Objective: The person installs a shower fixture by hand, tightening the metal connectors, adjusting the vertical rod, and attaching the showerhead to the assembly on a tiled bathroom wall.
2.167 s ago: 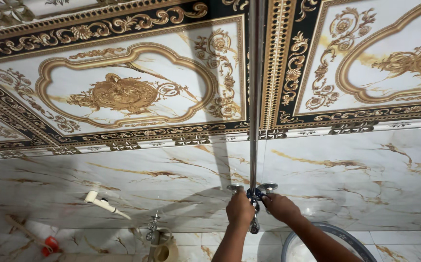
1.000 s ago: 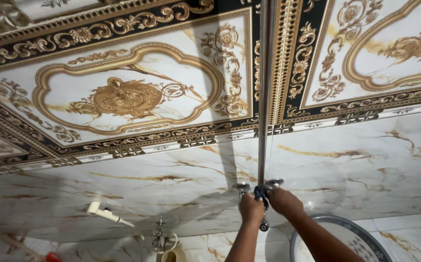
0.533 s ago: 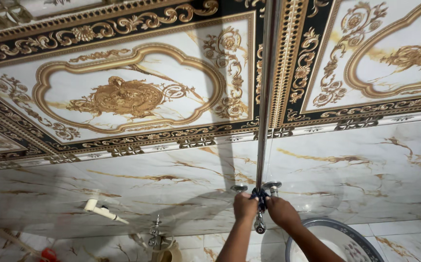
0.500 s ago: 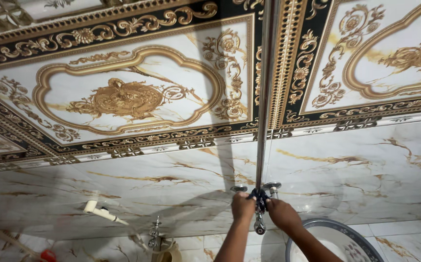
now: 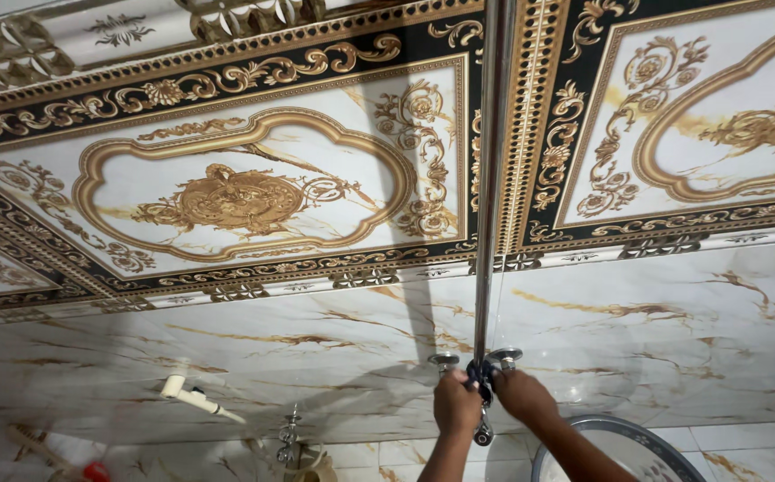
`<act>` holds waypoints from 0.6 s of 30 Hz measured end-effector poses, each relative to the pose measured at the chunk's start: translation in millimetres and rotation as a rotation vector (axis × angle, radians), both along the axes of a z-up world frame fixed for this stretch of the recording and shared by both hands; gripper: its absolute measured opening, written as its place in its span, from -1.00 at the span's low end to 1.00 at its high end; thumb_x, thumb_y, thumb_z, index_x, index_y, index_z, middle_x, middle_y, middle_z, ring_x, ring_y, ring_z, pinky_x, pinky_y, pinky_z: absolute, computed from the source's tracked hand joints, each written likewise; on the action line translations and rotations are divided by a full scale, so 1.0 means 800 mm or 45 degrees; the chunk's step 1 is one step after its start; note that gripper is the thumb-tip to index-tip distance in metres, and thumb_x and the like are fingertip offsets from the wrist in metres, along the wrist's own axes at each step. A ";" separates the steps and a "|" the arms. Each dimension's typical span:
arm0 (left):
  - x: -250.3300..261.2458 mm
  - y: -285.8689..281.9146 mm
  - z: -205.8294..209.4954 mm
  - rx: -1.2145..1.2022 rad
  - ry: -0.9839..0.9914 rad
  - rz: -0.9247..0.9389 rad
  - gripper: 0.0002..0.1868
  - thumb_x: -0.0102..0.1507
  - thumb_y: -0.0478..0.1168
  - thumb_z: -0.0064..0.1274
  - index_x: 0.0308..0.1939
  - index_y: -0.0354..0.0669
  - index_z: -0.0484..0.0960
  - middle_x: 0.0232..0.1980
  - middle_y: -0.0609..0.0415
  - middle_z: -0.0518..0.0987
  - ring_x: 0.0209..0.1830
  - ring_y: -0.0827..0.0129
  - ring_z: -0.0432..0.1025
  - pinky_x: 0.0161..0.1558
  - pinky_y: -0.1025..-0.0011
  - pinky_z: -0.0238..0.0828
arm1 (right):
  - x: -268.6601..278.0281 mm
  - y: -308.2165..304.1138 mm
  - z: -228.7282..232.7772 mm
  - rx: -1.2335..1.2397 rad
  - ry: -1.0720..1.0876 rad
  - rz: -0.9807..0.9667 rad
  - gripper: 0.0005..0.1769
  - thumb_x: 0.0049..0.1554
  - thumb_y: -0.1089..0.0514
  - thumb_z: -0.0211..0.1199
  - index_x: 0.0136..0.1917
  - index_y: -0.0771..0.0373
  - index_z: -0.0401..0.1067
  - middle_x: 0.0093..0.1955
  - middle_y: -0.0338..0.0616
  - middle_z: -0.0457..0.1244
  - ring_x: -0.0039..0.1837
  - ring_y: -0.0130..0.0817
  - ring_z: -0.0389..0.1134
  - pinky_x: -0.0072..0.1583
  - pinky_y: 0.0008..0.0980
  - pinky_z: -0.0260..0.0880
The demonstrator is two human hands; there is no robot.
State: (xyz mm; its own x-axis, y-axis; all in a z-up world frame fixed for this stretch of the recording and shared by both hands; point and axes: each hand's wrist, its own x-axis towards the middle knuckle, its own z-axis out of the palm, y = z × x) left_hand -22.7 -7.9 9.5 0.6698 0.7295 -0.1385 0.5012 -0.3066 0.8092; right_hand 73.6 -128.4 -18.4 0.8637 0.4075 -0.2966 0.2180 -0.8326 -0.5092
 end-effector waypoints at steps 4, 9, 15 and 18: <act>-0.011 -0.009 -0.002 0.070 -0.022 -0.016 -0.84 0.20 -0.20 0.17 -0.14 -0.05 0.66 -0.15 -0.02 0.69 -0.07 0.02 0.58 -0.04 0.15 0.49 | 0.013 0.008 -0.017 -0.086 -0.432 0.386 -0.60 0.24 -0.04 -0.14 -0.01 0.19 0.46 0.01 0.12 0.37 0.01 0.16 0.44 0.04 0.09 0.47; -0.002 0.001 0.017 0.038 0.128 0.005 -0.81 0.19 -0.16 0.18 -0.12 -0.02 0.63 -0.08 0.00 0.69 -0.01 0.01 0.56 -0.01 0.10 0.48 | -0.041 -0.007 0.020 0.057 -0.065 -0.006 -0.51 0.33 -0.17 -0.16 0.02 0.14 0.49 -0.07 0.10 0.42 0.02 0.18 0.45 0.08 0.09 0.44; 0.013 0.015 0.030 0.141 0.179 -0.072 -0.82 0.21 -0.16 0.15 -0.12 -0.02 0.61 -0.11 -0.04 0.69 -0.02 0.00 0.57 -0.01 0.12 0.49 | -0.059 -0.026 0.070 0.057 0.034 -0.072 -0.52 0.30 -0.21 -0.16 0.06 0.06 0.49 -0.09 0.11 0.42 0.06 0.19 0.43 0.10 0.11 0.41; 0.008 0.010 0.031 0.172 0.111 -0.069 -0.82 0.20 -0.20 0.14 -0.11 -0.04 0.61 -0.11 -0.04 0.70 -0.03 0.01 0.58 -0.02 0.12 0.50 | -0.055 -0.028 0.069 0.044 0.044 -0.050 -0.49 0.30 -0.23 -0.15 0.01 0.09 0.52 -0.08 0.09 0.43 0.07 0.18 0.43 0.12 0.11 0.40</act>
State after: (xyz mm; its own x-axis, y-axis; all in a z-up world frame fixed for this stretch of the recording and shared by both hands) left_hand -15.9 0.0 34.4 0.6984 0.7086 -0.1007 0.5476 -0.4384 0.7127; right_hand 29.5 -151.0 36.7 0.8687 0.3837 -0.3131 0.1670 -0.8222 -0.5442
